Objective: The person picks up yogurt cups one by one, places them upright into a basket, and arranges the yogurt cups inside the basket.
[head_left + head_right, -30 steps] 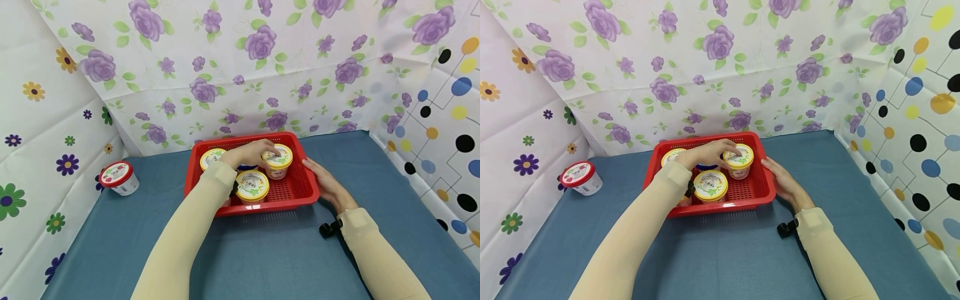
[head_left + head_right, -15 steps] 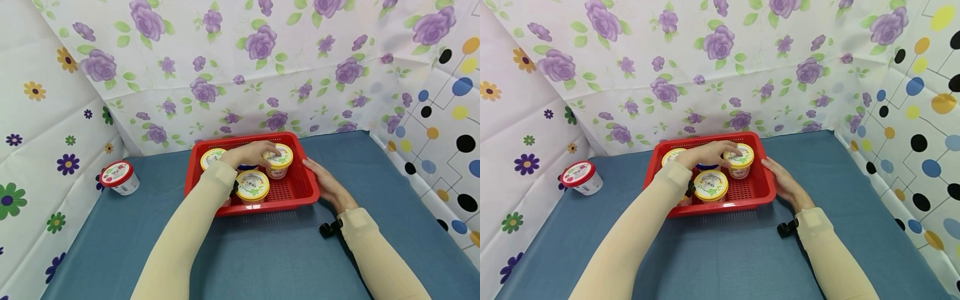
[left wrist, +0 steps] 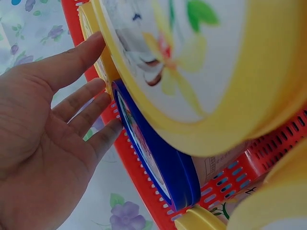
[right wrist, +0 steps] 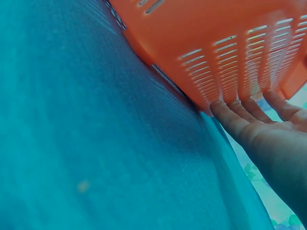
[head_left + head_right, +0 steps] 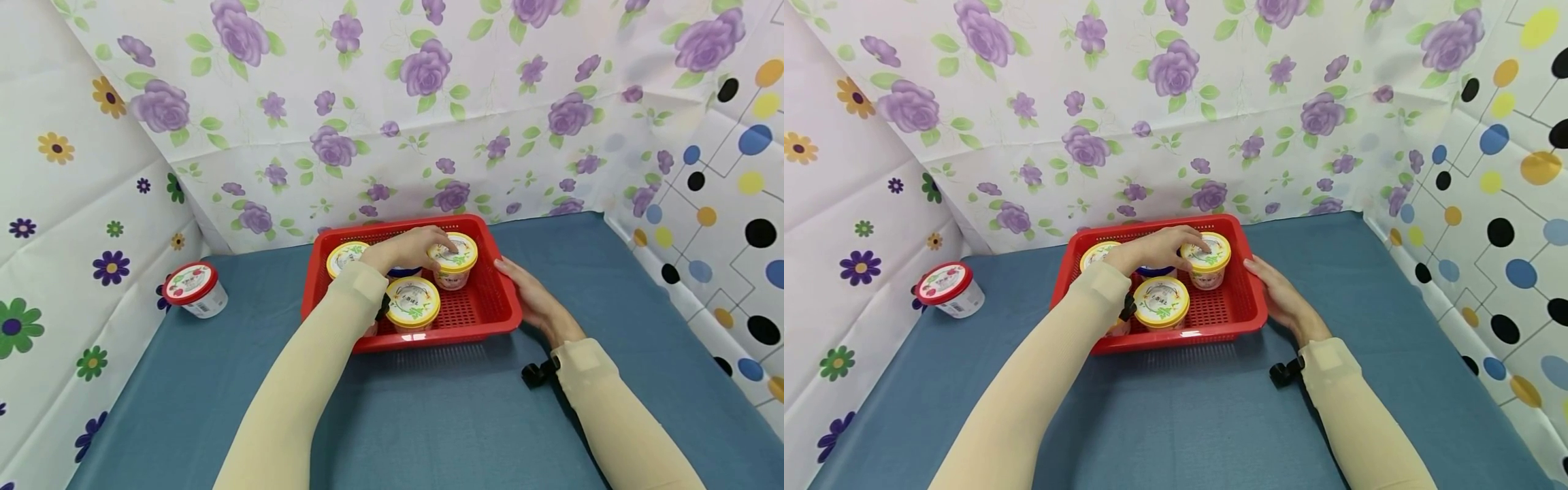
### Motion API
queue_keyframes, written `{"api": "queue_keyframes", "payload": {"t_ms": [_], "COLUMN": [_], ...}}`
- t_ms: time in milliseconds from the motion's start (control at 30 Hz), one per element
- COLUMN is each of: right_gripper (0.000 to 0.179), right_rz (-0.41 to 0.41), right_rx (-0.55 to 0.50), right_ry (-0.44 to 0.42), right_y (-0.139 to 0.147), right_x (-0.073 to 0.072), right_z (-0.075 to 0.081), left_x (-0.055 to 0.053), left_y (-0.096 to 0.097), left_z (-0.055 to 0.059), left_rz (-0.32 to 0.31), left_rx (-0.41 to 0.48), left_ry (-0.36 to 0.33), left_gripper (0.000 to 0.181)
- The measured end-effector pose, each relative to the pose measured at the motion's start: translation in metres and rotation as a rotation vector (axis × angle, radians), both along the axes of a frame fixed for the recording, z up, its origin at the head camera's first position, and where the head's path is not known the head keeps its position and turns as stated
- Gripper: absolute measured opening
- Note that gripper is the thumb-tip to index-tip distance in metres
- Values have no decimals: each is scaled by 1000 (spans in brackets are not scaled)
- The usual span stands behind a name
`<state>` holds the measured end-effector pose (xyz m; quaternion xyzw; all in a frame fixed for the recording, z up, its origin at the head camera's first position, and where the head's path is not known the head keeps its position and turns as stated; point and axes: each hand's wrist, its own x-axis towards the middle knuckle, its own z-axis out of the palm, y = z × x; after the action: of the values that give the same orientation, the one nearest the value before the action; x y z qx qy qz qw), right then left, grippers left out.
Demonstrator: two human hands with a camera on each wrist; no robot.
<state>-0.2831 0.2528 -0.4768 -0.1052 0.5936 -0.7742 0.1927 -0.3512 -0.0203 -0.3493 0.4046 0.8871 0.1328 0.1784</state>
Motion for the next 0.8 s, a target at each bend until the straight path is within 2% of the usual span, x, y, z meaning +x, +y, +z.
{"api": "queue_keyframes", "payload": {"t_ms": [367,667,800], "right_gripper": [60,62,63], "right_rz": [5,3,8], "right_rx": [4,-30,-31], "right_ry": [7,-9,-10], "right_y": [0,-1,0], "right_x": [0,0,0], "right_z": [1,1,1], "left_x": [0,5,5], "left_y": [-2,-5,-9], "left_z": [1,15,22], "left_rz": [2,32,45], "left_rx": [20,65,112], "left_ry": [-12,19,39], "left_gripper": [46,45,44]}}
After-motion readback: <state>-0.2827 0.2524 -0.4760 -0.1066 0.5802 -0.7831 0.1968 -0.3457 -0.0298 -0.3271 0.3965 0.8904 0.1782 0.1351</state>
